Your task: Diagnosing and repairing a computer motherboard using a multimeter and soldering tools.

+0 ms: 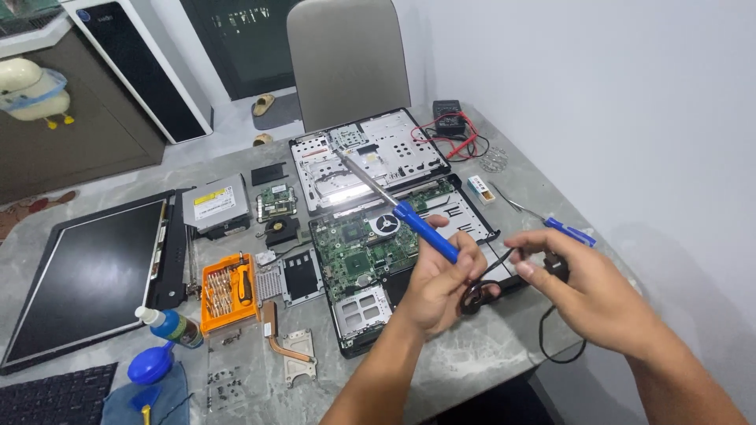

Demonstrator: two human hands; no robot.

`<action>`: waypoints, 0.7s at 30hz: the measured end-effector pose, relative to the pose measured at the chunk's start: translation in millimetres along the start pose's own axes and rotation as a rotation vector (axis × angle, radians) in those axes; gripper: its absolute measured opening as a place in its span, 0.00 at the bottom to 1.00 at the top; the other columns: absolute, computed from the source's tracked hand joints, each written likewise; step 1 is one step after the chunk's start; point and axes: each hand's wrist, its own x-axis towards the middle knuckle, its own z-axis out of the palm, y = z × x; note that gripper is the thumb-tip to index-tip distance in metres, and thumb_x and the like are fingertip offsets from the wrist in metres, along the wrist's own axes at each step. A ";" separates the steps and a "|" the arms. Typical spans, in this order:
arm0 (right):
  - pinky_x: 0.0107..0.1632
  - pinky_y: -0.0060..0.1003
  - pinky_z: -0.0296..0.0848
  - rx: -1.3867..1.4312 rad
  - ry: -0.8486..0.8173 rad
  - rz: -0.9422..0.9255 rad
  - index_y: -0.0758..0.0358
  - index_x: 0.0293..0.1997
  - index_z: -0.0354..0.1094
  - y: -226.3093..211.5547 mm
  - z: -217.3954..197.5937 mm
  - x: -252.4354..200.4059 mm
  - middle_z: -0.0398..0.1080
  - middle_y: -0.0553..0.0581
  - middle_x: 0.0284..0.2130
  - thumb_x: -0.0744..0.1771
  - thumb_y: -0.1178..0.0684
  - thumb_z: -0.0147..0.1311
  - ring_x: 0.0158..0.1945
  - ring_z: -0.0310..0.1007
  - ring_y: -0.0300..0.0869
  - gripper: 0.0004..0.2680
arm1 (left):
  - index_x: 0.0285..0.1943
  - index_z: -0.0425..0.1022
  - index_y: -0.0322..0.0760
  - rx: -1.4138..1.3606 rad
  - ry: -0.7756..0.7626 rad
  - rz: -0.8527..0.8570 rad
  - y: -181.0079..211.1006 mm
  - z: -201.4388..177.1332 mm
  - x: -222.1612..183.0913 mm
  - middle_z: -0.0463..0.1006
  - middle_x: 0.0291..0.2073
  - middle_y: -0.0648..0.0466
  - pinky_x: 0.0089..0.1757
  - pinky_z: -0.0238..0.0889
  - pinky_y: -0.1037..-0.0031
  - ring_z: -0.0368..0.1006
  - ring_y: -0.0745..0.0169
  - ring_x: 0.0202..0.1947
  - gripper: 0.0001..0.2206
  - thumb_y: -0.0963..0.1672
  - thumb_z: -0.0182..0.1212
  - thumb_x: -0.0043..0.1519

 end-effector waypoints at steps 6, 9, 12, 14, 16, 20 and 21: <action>0.44 0.29 0.65 0.019 0.072 -0.127 0.55 0.38 0.71 -9.5 11.7 1.5 0.74 0.46 0.30 0.63 0.52 0.55 0.36 0.71 0.35 0.05 | 0.58 0.49 0.52 0.180 0.074 0.062 -9.0 -2.6 5.7 0.57 0.32 0.56 0.37 0.59 0.77 0.56 0.67 0.32 0.15 0.40 0.45 0.67; 0.40 0.29 0.66 0.009 -0.028 -0.382 0.54 0.32 0.69 -17.2 18.3 -5.4 0.74 0.46 0.28 0.63 0.53 0.55 0.33 0.72 0.36 0.02 | 0.56 0.53 0.53 0.221 0.137 0.162 -10.6 -1.3 8.0 0.57 0.29 0.58 0.37 0.51 0.77 0.53 0.68 0.31 0.10 0.42 0.41 0.68; 0.35 0.31 0.68 0.054 -0.377 -0.546 0.53 0.31 0.68 -25.7 12.4 -16.9 0.72 0.46 0.26 0.64 0.51 0.53 0.29 0.71 0.38 0.03 | 0.55 0.55 0.55 0.136 0.272 0.205 -4.6 -2.5 10.1 0.58 0.30 0.58 0.33 0.52 0.78 0.53 0.69 0.30 0.09 0.43 0.41 0.68; 0.33 0.31 0.68 0.070 -0.602 -0.566 0.52 0.31 0.68 -20.5 4.3 -24.7 0.72 0.45 0.26 0.66 0.49 0.51 0.27 0.71 0.38 0.05 | 0.54 0.56 0.55 0.081 0.335 0.239 2.6 -5.4 11.8 0.57 0.29 0.57 0.32 0.52 0.79 0.53 0.69 0.29 0.09 0.43 0.40 0.68; 0.33 0.29 0.71 -0.069 -0.687 -0.375 0.50 0.30 0.71 -5.1 -4.6 -31.6 0.76 0.42 0.23 0.66 0.43 0.52 0.26 0.74 0.35 0.08 | 0.54 0.59 0.53 -0.085 0.340 0.266 12.1 -7.7 13.0 0.59 0.26 0.57 0.30 0.56 0.80 0.56 0.70 0.26 0.08 0.44 0.37 0.69; 0.34 0.24 0.67 -0.355 -0.798 0.004 0.39 0.30 0.69 52.0 -29.2 -44.3 0.72 0.35 0.22 0.66 0.40 0.52 0.26 0.67 0.29 0.06 | 0.52 0.61 0.51 -0.159 0.374 0.271 26.3 -17.4 13.0 0.56 0.24 0.58 0.24 0.48 0.80 0.52 0.70 0.22 0.08 0.44 0.37 0.69; 0.34 0.25 0.70 -0.236 -0.821 0.011 0.43 0.30 0.72 76.9 -34.9 -47.4 0.74 0.37 0.22 0.65 0.42 0.55 0.26 0.69 0.29 0.05 | 0.52 0.62 0.52 -0.115 0.380 0.279 28.1 -23.2 13.2 0.54 0.23 0.60 0.24 0.44 0.80 0.50 0.71 0.21 0.07 0.45 0.38 0.69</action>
